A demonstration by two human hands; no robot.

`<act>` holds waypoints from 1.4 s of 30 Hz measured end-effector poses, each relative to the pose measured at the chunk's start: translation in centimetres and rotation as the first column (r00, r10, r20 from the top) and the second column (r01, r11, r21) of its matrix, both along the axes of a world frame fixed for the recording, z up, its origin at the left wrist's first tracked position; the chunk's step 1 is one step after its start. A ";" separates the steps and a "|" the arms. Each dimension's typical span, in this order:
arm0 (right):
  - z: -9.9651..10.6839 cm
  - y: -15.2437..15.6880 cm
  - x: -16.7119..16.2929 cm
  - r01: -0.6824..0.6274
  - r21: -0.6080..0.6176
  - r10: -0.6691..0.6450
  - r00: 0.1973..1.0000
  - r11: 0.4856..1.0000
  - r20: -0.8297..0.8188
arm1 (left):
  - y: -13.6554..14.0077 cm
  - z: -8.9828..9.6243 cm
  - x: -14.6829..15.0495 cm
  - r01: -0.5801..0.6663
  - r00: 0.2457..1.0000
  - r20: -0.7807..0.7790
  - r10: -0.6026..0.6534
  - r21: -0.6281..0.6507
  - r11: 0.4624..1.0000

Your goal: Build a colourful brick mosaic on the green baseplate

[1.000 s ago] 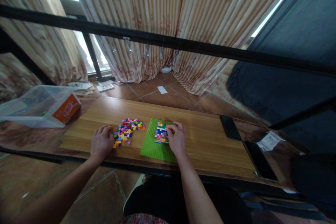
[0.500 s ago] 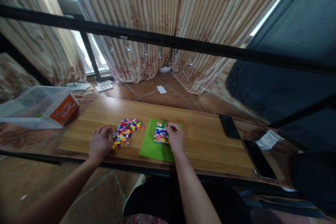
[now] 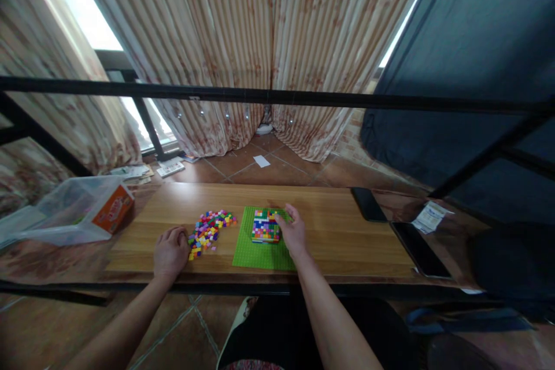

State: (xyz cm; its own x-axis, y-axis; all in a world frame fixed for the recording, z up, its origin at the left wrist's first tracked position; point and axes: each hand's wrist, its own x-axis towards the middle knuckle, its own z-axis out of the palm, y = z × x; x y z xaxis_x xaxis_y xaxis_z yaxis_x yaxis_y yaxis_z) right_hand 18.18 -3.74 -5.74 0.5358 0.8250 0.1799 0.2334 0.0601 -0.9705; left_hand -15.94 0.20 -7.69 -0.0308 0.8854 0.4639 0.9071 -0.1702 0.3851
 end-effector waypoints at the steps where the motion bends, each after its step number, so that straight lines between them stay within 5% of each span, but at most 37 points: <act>1: 0.3 -0.7 0.9 0.011 -0.004 -0.011 1.000 1.000 0.029 | 0.1 0.1 0.0 0.000 0.999 0.041 0.000 0.000 1.000; 5: 0.3 -4.9 5.9 0.055 -0.057 -0.044 0.982 0.997 0.183 | -0.1 0.8 -0.5 0.008 0.988 0.156 -0.013 0.031 1.000; 8: -1.6 -7.9 10.0 0.093 -0.124 -0.055 0.958 0.988 0.280 | -1.3 1.5 -0.7 0.041 0.988 0.143 -0.049 0.059 0.997; 11: -4.2 -9.4 12.3 0.170 -0.231 0.016 0.773 0.958 0.634 | -3.6 2.2 0.4 0.109 0.988 0.105 -0.115 0.067 0.992; 16: -5.9 -9.4 12.4 0.292 -0.254 0.018 0.623 0.922 0.782 | -6.7 2.8 4.0 0.358 0.931 -0.038 -0.362 -0.093 0.929; 22: -5.3 -9.5 12.1 0.271 -0.237 0.001 0.658 0.933 0.753 | -6.4 3.3 6.4 0.255 0.949 -0.139 -0.283 -0.188 0.949; 31: -5.0 -9.2 12.0 0.258 -0.188 -0.053 0.710 0.948 0.702 | -6.0 3.7 8.2 0.235 0.969 -0.041 -0.243 -0.151 0.960; 42: -4.8 -7.4 11.5 0.267 -0.131 -0.122 0.754 0.955 0.645 | -1.0 7.7 17.0 0.485 0.874 0.104 -0.474 -0.201 0.851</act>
